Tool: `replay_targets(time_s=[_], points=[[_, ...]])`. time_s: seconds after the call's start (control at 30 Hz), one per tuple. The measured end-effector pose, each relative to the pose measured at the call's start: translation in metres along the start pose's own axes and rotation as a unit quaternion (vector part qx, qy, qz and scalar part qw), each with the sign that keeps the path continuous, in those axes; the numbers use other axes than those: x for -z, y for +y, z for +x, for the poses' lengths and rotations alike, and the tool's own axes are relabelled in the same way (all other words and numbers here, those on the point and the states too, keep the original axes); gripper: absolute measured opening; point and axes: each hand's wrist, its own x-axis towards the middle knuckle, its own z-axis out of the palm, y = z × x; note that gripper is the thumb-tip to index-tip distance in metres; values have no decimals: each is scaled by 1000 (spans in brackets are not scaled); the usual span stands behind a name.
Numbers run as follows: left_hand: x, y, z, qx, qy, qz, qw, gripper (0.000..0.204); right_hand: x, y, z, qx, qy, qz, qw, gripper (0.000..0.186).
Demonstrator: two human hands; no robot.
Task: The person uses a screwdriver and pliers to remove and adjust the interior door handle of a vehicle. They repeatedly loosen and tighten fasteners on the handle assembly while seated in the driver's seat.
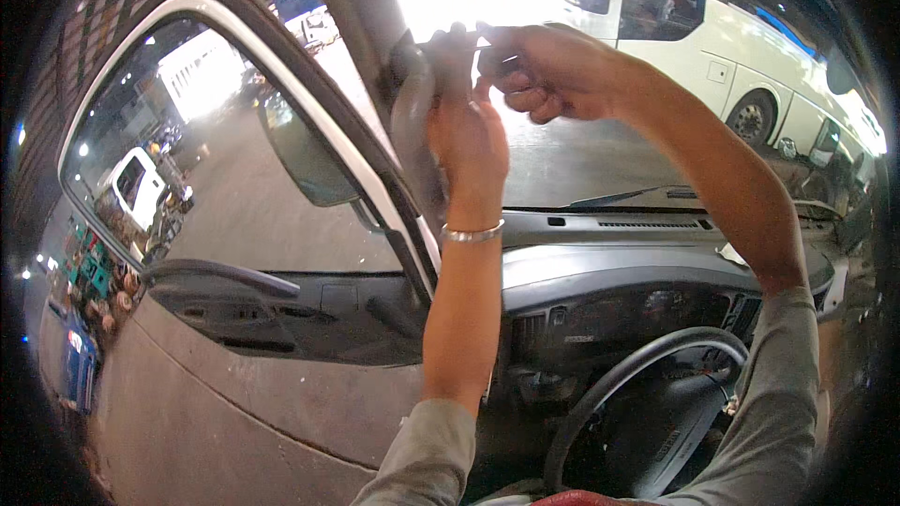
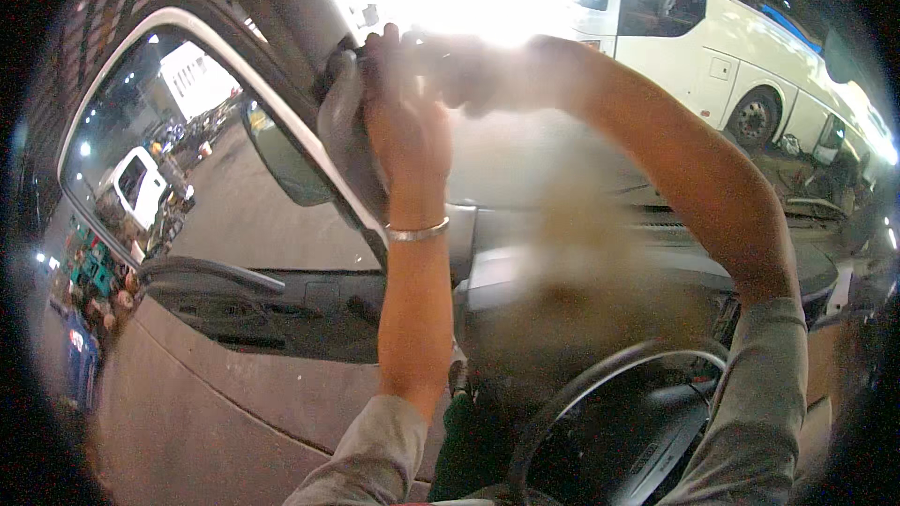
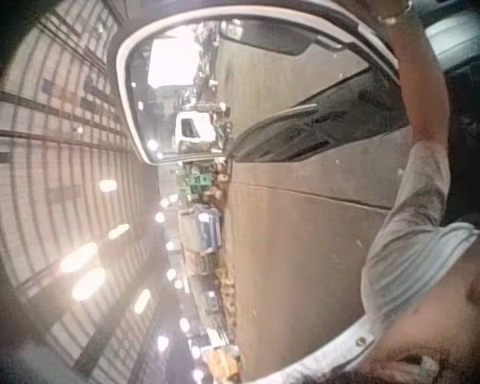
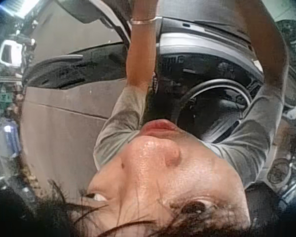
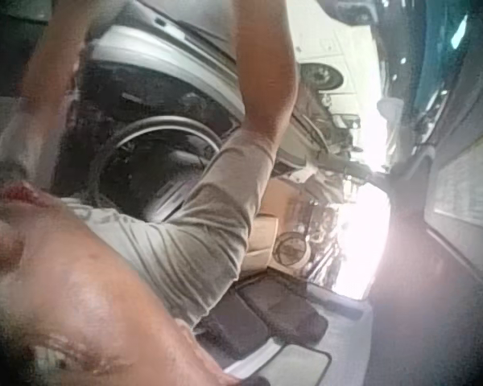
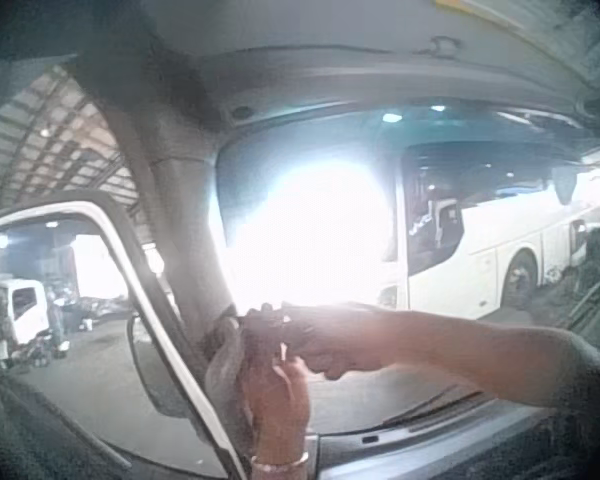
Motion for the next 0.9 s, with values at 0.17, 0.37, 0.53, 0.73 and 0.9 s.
replay_targets(time_s=[0.17,0.37,0.53,0.73,0.9], points=[[-2,-9,-7,135,70,-269,951,40,24,32,0,156,69,-396,902,32],[-10,-1,-7,107,81,-94,986,51,36,53,0,201,85,-386,896,28],[-7,-7,-8,92,52,-59,993,51,24,24,-12,-21,-68,-68,995,50],[-4,-11,-7,79,42,-16,996,50,16,29,-22,224,44,-449,864,35],[-3,-16,-12,77,37,19,996,49,21,31,-19,359,112,-554,743,15]])
